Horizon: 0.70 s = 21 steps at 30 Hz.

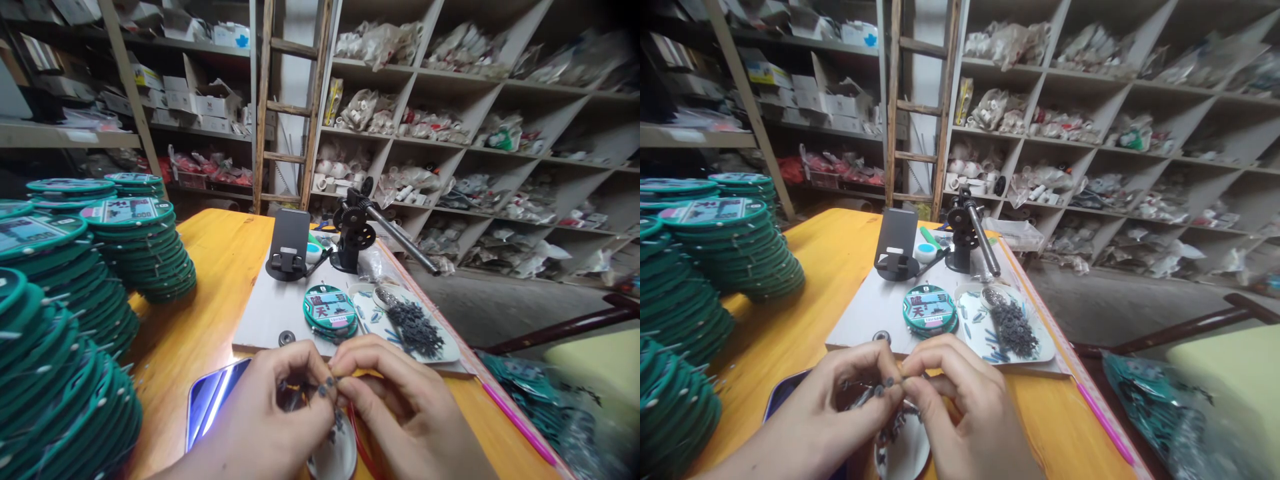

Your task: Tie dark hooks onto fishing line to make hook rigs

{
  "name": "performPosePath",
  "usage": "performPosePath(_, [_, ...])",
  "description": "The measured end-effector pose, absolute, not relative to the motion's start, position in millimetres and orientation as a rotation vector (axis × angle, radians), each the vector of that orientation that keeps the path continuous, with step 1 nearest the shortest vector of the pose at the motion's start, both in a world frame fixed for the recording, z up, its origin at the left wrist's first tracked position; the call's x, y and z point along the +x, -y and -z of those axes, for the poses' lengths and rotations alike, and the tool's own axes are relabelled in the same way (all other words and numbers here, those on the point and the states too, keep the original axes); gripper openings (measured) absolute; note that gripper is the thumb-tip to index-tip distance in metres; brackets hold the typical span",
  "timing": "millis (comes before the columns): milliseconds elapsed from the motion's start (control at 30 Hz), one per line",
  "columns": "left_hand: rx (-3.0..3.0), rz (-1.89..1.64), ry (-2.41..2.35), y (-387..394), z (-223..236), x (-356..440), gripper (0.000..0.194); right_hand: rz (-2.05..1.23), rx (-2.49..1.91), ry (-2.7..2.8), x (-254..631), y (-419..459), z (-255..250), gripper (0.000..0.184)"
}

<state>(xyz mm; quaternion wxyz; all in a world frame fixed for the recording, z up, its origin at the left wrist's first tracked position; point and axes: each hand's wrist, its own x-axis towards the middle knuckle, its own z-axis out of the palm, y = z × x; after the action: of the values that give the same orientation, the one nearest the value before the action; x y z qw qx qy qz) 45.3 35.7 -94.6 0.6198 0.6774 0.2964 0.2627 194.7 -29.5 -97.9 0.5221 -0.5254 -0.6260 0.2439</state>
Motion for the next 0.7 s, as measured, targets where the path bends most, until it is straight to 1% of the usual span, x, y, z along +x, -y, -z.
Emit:
performPosePath(100, [1.559,-0.593,-0.686,-36.0,95.7,44.5,0.009,-0.58,-1.309,1.578,197.2,30.9,95.3,0.013])
performPosePath(300, [1.571,-0.578,-0.684,-37.7,99.7,46.3,0.014,-0.453,-1.371,1.745,202.2,33.6,90.5,0.014])
performPosePath(433, [1.567,-0.581,-0.672,-36.2,102.2,46.0,0.012,-0.474,-1.37,1.746,202.8,35.0,89.6,0.014])
performPosePath(567, [1.575,-0.536,-0.712,-35.0,96.6,44.7,0.012,-0.669,-1.363,1.581,201.5,32.3,88.8,0.012])
performPosePath(700, [1.545,-0.517,-0.736,-35.2,92.2,44.9,0.02,-0.914,-1.262,1.316,200.4,29.3,87.8,0.01])
